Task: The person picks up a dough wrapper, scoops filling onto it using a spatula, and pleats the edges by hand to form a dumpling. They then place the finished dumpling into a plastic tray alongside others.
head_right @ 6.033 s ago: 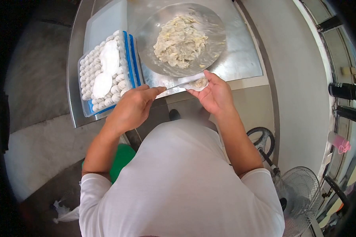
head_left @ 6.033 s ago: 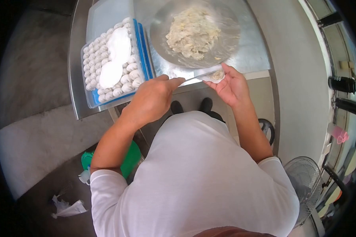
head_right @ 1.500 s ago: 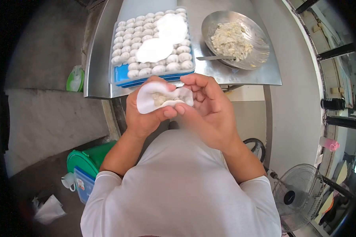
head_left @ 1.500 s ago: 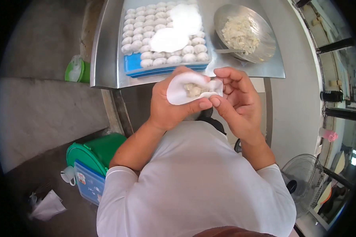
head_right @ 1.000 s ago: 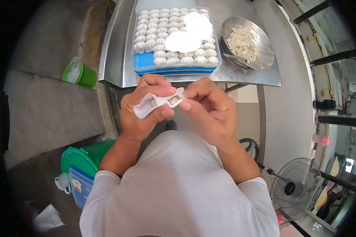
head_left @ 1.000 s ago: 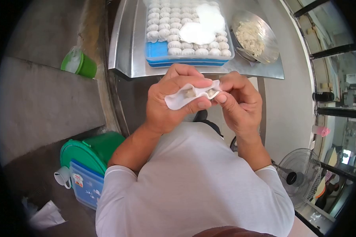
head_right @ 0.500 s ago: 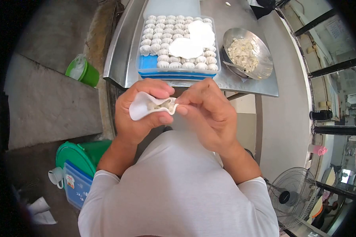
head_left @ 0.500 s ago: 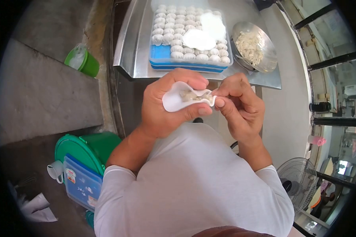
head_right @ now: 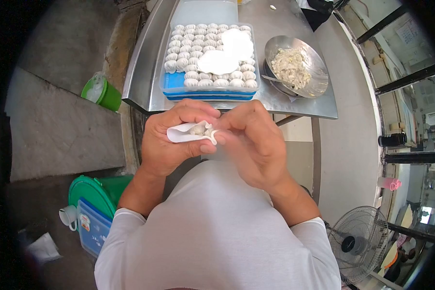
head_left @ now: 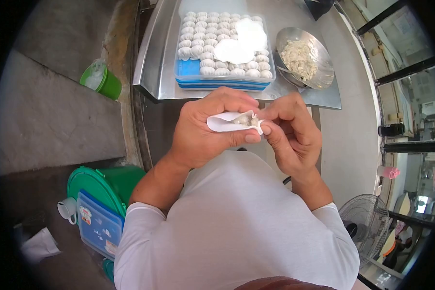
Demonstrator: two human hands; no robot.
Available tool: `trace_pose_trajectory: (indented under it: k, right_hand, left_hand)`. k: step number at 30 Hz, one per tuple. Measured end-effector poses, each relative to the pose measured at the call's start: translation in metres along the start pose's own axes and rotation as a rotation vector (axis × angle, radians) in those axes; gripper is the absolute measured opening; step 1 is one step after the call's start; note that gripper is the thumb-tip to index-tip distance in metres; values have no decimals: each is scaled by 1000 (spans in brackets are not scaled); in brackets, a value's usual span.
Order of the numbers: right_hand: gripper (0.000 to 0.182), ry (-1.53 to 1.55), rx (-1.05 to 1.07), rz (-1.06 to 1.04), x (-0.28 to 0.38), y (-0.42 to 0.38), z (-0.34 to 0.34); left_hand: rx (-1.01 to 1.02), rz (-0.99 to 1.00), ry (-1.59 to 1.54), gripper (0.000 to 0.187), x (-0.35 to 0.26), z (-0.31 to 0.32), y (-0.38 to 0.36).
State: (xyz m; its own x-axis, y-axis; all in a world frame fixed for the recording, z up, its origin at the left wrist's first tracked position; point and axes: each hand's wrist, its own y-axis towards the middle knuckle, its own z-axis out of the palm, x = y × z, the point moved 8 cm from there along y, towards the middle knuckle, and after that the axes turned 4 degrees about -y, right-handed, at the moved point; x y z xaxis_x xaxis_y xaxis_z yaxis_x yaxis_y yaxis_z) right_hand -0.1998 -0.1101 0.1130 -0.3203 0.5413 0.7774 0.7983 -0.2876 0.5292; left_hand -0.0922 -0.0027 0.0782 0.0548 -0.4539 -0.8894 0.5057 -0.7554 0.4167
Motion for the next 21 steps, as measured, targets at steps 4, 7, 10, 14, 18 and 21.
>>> trace_pose_trajectory:
  k: [4, 7, 10, 14, 18, 21]
  right_hand:
    - [16, -43, 23, -44, 1, -1, -1]
    - [17, 31, -43, 30, -6, -4, -5]
    - [18, 1, -16, 42, -8, -4, -6]
    - [18, -75, 0, -63, -6, -4, -9]
    - [17, -71, 1, -46, -8, -2, -10]
    - [18, -59, -4, -29, -10, -5, -10]
  left_hand:
    - [-109, -68, -175, 29, 9, -3, -2]
    - [-38, -1, -56, 29, 5, 3, 1]
    - [-81, -77, -140, 28, 4, 9, 0]
    - [-87, 2, -126, 31, 16, 5, -2]
    - [1, -19, -76, 33, 15, 10, 3]
    - [-63, -47, -154, 39, 24, 9, 1]
